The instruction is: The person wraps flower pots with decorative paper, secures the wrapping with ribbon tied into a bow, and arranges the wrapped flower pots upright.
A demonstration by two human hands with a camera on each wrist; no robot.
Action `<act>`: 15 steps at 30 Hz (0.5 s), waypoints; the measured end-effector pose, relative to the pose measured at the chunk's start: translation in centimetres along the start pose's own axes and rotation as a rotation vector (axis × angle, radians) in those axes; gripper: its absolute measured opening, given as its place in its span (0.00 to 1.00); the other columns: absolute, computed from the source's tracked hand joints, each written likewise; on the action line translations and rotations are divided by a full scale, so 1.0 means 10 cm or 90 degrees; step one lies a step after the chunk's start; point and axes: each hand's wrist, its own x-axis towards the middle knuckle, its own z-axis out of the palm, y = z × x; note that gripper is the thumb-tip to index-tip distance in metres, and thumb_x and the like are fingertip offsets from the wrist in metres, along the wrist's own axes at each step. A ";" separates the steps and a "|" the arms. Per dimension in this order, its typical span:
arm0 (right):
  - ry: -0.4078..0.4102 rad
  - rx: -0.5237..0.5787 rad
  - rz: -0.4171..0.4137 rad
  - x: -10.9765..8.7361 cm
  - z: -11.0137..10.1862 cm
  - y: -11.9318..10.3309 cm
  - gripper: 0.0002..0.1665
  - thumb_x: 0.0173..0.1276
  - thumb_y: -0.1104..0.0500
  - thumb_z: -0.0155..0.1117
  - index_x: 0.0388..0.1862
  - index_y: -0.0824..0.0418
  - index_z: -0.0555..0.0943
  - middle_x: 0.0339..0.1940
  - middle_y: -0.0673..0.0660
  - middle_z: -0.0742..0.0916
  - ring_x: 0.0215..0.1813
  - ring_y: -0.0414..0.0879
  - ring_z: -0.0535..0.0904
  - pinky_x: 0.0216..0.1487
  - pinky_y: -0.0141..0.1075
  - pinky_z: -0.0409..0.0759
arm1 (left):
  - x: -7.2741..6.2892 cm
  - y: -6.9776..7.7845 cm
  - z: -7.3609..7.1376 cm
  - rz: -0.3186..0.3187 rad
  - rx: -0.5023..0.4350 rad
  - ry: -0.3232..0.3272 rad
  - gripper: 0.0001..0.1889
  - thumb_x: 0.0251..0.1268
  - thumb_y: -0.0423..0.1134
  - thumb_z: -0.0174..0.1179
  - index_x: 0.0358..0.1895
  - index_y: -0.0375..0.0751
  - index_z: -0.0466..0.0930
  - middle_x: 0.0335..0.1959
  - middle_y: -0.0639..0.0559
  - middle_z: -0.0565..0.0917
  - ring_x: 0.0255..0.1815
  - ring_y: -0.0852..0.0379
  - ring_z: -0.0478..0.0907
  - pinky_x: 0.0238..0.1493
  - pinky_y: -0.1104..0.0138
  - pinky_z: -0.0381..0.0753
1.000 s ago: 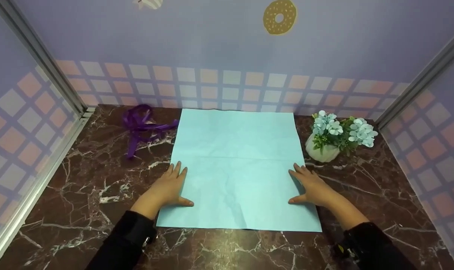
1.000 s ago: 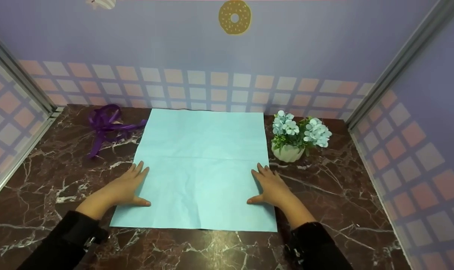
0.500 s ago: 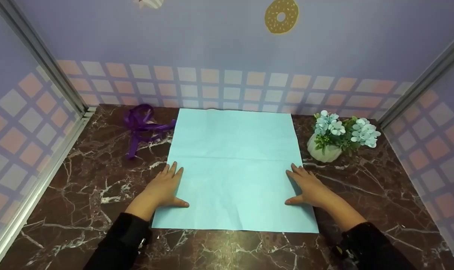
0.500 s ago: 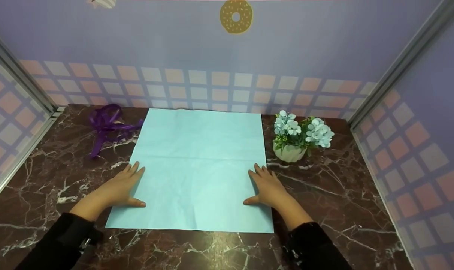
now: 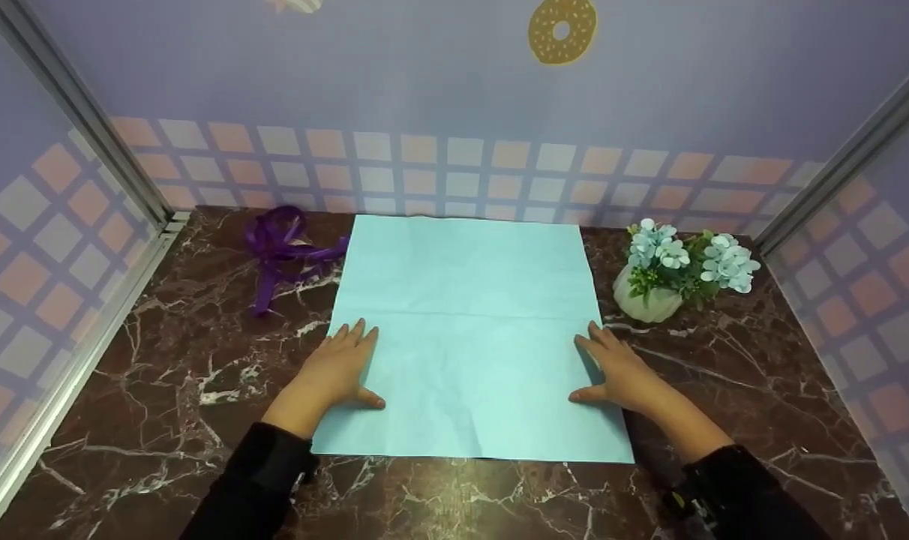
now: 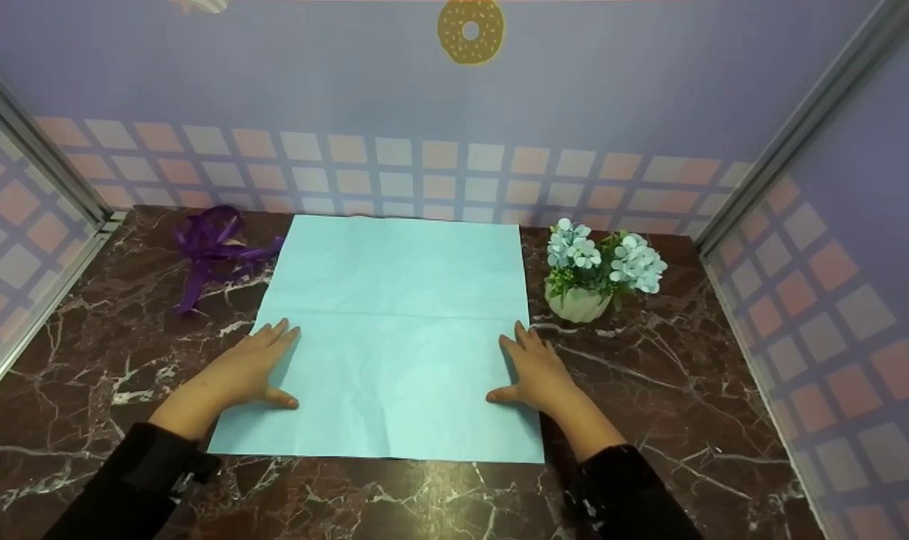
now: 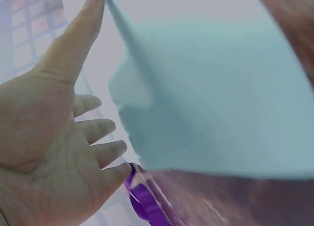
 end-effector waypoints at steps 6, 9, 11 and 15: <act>0.116 0.072 0.068 -0.06 -0.06 0.10 0.54 0.59 0.42 0.72 0.74 0.68 0.61 0.75 0.74 0.54 0.72 0.74 0.49 0.65 0.68 0.57 | 0.07 0.21 -0.01 -0.005 0.007 0.018 0.58 0.46 0.59 0.73 0.76 0.36 0.51 0.76 0.34 0.51 0.74 0.33 0.49 0.71 0.43 0.53; 0.192 0.114 0.109 -0.12 -0.09 0.18 0.48 0.62 0.43 0.70 0.71 0.70 0.63 0.72 0.76 0.58 0.70 0.74 0.54 0.64 0.67 0.59 | 0.11 0.32 0.01 -0.009 0.012 0.028 0.55 0.49 0.60 0.71 0.76 0.38 0.54 0.76 0.35 0.53 0.74 0.35 0.52 0.69 0.42 0.56; 0.226 0.145 0.135 -0.15 -0.11 0.23 0.46 0.64 0.44 0.68 0.70 0.71 0.64 0.70 0.77 0.60 0.69 0.74 0.56 0.64 0.66 0.60 | 0.14 0.39 0.02 -0.008 0.006 0.031 0.53 0.51 0.61 0.69 0.76 0.39 0.55 0.76 0.35 0.54 0.74 0.35 0.52 0.69 0.42 0.56; 0.263 0.206 0.177 -0.18 -0.15 0.32 0.46 0.66 0.46 0.67 0.69 0.75 0.62 0.68 0.79 0.60 0.68 0.73 0.57 0.65 0.64 0.60 | 0.20 0.56 0.08 -0.001 -0.004 0.030 0.50 0.54 0.63 0.66 0.76 0.40 0.56 0.76 0.36 0.53 0.74 0.35 0.51 0.70 0.41 0.53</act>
